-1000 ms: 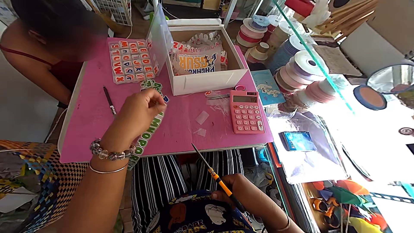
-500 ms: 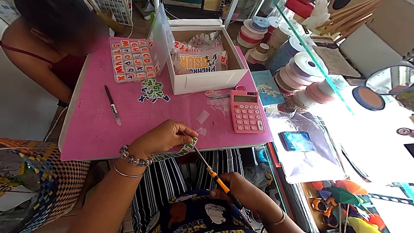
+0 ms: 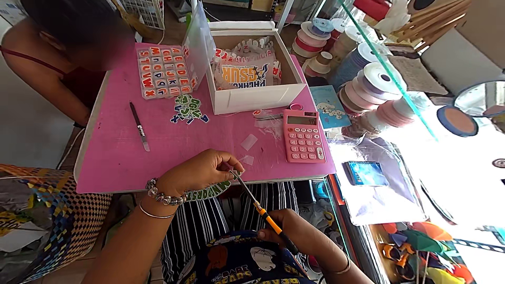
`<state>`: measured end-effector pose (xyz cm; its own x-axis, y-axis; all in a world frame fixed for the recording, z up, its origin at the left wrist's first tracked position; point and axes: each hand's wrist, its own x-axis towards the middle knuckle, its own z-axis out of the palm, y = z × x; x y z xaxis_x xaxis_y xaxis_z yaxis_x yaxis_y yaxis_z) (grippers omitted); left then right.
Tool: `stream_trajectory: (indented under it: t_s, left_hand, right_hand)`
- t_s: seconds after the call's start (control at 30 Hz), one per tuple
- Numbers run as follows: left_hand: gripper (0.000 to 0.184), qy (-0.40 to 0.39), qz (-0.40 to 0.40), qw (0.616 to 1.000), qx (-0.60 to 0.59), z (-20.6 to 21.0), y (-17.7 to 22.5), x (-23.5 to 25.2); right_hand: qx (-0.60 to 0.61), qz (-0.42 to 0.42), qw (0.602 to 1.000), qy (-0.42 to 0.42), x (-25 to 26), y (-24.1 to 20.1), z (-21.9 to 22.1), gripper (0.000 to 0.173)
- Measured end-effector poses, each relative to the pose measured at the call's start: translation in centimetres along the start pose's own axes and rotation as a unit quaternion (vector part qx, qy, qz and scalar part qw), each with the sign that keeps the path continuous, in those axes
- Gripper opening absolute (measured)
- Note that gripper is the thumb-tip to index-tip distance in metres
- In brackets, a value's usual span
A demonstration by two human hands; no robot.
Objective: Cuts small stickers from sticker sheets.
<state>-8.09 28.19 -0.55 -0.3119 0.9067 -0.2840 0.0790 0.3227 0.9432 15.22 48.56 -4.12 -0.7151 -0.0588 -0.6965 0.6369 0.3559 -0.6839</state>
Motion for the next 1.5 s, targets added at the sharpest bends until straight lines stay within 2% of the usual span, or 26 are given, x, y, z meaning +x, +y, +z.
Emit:
stream_trajectory:
  t_s: [0.33,1.5]
  left_hand:
    - [0.023,-0.046,0.002,0.999,0.012,-0.17,-0.07,0.43]
    - [0.024,-0.057,0.013,0.998,0.033,-0.13,-0.40,0.49]
  right_hand:
    - [0.000,0.008,1.000,0.002,0.06,-0.22,0.08,0.045]
    - [-0.014,0.010,1.000,0.026,0.40,0.12,0.42,0.046]
